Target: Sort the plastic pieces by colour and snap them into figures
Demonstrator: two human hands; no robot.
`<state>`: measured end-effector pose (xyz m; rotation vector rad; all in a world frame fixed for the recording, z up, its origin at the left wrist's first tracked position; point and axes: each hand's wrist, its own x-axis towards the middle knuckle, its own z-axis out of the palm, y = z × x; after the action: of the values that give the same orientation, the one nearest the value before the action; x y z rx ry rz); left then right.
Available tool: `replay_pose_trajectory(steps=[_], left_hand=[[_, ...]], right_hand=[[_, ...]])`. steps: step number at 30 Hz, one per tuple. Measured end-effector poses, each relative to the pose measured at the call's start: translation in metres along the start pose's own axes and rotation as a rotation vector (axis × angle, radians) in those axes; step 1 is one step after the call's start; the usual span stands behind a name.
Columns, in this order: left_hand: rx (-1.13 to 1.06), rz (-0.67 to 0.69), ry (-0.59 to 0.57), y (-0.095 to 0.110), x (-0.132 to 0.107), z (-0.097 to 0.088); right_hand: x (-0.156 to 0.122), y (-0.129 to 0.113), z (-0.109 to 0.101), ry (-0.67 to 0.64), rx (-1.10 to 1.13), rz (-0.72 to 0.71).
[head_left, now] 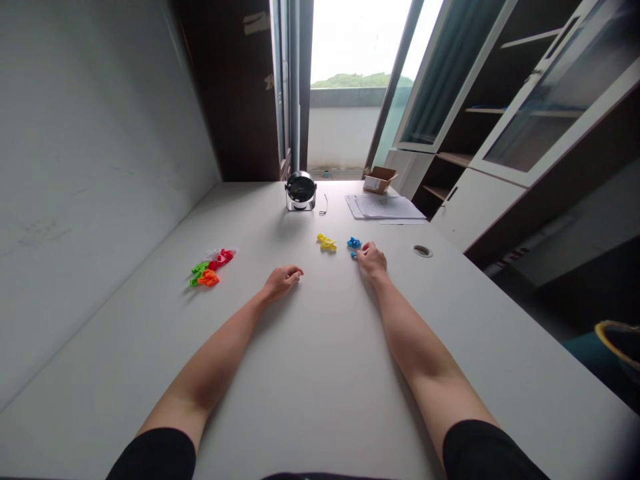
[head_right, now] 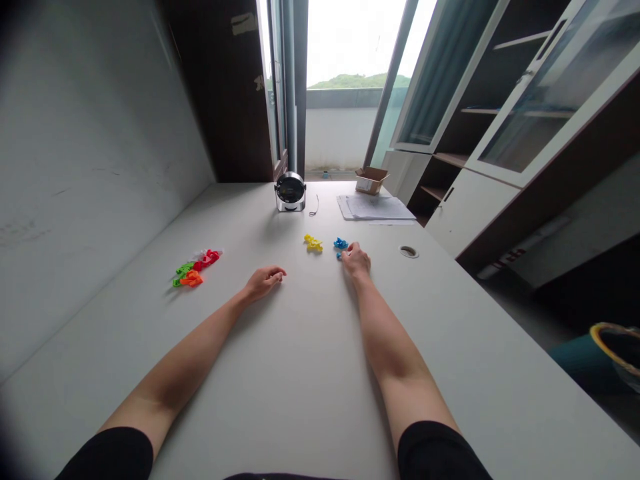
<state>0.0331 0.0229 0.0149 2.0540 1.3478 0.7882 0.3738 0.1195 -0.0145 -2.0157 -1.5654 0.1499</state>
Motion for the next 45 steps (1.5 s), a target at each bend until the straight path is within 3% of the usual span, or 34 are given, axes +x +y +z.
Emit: replay_pose_trajectory(steps=[5,12,21,30,38,45], left_hand=[[0.018,-0.012,-0.010,0.001,0.000,-0.001],[0.022,-0.024,-0.011,0.003,-0.001,-0.002],[0.007,-0.029,-0.003,0.006,-0.002,-0.003],[0.011,-0.026,0.000,0.002,-0.001,-0.001],[0.011,-0.030,-0.004,0.004,-0.002,-0.002],[0.006,-0.056,-0.008,0.006,-0.001,-0.002]], right_hand=[[-0.001,0.000,-0.001,0.054,0.091,-0.001],[-0.003,-0.004,-0.004,-0.005,0.192,-0.028],[-0.005,-0.008,-0.010,-0.021,0.136,-0.044],[0.001,-0.001,-0.004,0.086,0.077,-0.036],[0.005,-0.001,0.004,-0.055,0.037,-0.049],[0.009,0.000,0.008,-0.034,-0.043,-0.106]])
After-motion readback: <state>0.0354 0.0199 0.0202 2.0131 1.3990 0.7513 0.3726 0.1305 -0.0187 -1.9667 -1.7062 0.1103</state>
